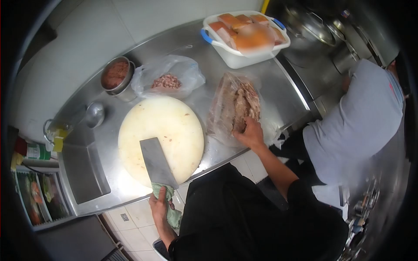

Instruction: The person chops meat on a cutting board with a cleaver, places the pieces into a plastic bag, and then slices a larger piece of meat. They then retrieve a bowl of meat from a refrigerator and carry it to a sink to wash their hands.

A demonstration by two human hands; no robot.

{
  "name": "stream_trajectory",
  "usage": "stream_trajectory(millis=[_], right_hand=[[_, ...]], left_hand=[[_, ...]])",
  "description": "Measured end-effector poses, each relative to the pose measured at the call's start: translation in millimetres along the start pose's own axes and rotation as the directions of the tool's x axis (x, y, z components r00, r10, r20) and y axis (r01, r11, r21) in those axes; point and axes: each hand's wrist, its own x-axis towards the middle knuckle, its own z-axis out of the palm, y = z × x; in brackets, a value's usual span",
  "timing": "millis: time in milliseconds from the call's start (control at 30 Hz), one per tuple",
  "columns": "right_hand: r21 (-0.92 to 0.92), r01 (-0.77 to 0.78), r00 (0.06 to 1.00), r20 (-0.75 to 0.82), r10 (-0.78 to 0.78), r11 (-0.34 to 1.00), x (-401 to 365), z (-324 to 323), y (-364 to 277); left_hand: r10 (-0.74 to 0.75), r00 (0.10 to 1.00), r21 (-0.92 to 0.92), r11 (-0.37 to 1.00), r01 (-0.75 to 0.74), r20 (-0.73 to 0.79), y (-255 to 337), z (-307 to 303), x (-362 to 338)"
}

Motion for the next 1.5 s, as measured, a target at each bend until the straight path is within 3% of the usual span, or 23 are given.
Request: stream_trajectory(millis=[200, 333, 400, 433, 500, 633, 700, 733, 767, 833, 867, 933, 1067, 1167, 1233, 1267, 1333, 1500], right_hand=[[-0.1, 0.023, 0.979, -0.2, -0.043, 0.995, 14.8, 25.7, -5.3], [-0.056, -0.014, 0.998, -0.055, 0.011, 0.998, 17.2, 0.7, 0.0], [0.131, -0.163, 0.985, -0.035, 0.169, 0.978, 9.0, -9.3, -3.9], [0.129, -0.161, 0.986, -0.032, 0.166, 0.979, 13.0, -1.2, 10.6], [0.37, -0.31, 0.946, 0.027, 0.324, 0.876, 30.7, 11.5, 32.8], [0.461, -0.27, 0.944, -0.045, 0.326, 0.845, 26.3, 13.0, 42.2], [0.417, -0.379, 0.895, -0.059, 0.441, 0.826, 39.8, 17.9, 46.9], [0.566, -0.41, 0.868, 0.002, 0.496, 0.715, 36.8, 8.6, 38.8], [0.565, -0.409, 0.866, -0.007, 0.499, 0.716, 45.2, 9.0, 47.7], [0.597, -0.553, 0.832, 0.356, 0.425, 0.582, 61.2, 11.3, 67.0], [0.596, -0.549, 0.835, 0.349, 0.426, 0.587, 63.0, 11.1, 71.4], [0.794, -0.549, 0.824, 0.462, 0.327, 0.262, 57.0, 7.3, 62.6], [0.767, -0.549, 0.827, 0.438, 0.353, 0.333, 56.9, -13.9, 55.6], [0.843, -0.461, 0.884, 0.408, 0.229, 0.278, 74.3, -33.1, 62.8], [0.79, -0.612, 0.775, 0.607, 0.173, -0.031, 73.7, -75.1, 46.6], [0.789, -0.614, 0.774, 0.609, 0.175, -0.029, 70.1, -85.0, 47.8], [0.716, -0.587, 0.808, 0.545, 0.224, 0.377, 68.4, -104.4, 43.8], [0.66, -0.542, 0.8, 0.596, 0.076, 0.52, 19.5, -180.3, 14.4]], left_hand=[[-0.006, 0.999, 0.003, 1.0, 0.006, -0.033, -6.2, 0.2, -0.2], [-0.016, 0.998, 0.015, 1.0, 0.017, -0.057, -2.1, 2.8, -3.6], [-0.006, 0.998, -0.007, 1.0, 0.006, -0.061, -8.5, 2.2, -1.3], [0.002, 0.998, -0.016, 1.0, -0.003, -0.061, -11.2, -0.1, -1.7], [0.001, 0.998, -0.04, 0.999, -0.004, -0.067, -10.8, 1.7, -2.6], [-0.034, 0.999, -0.049, 0.998, 0.033, -0.013, -18.2, -4.2, 1.6], [-0.026, 1.0, -0.034, 0.999, 0.025, -0.01, -16.0, -4.0, 1.4], [-0.03, 0.999, -0.054, 0.998, 0.03, -0.011, -12.2, -2.9, 1.5], [-0.038, 0.999, -0.076, 0.996, 0.037, -0.013, -10.9, -2.3, 1.8], [-0.057, 0.998, -0.051, 0.997, 0.058, 0.028, -11.6, -7.0, 6.3], [-0.045, 0.998, -0.06, 0.997, 0.047, 0.034, -11.6, -7.1, 8.4], [-0.033, 0.999, -0.078, 0.996, 0.036, 0.034, -11.1, -6.5, 8.6], [-0.009, 1.0, -0.069, 0.998, 0.008, -0.021, -15.9, -3.6, 9.4], [-0.009, 0.999, -0.076, 0.997, 0.006, -0.04, -8.7, 0.5, 3.7], [-0.029, 0.997, -0.058, 0.998, 0.025, -0.075, -0.3, 5.0, -5.1], [-0.033, 0.997, -0.059, 0.998, 0.028, -0.076, -3.7, 3.4, -4.8], [-0.041, 0.997, -0.08, 0.996, 0.036, -0.064, -10.2, 1.7, -0.1], [-0.039, 0.997, -0.063, 0.997, 0.035, -0.064, -9.2, 2.2, -7.1]])
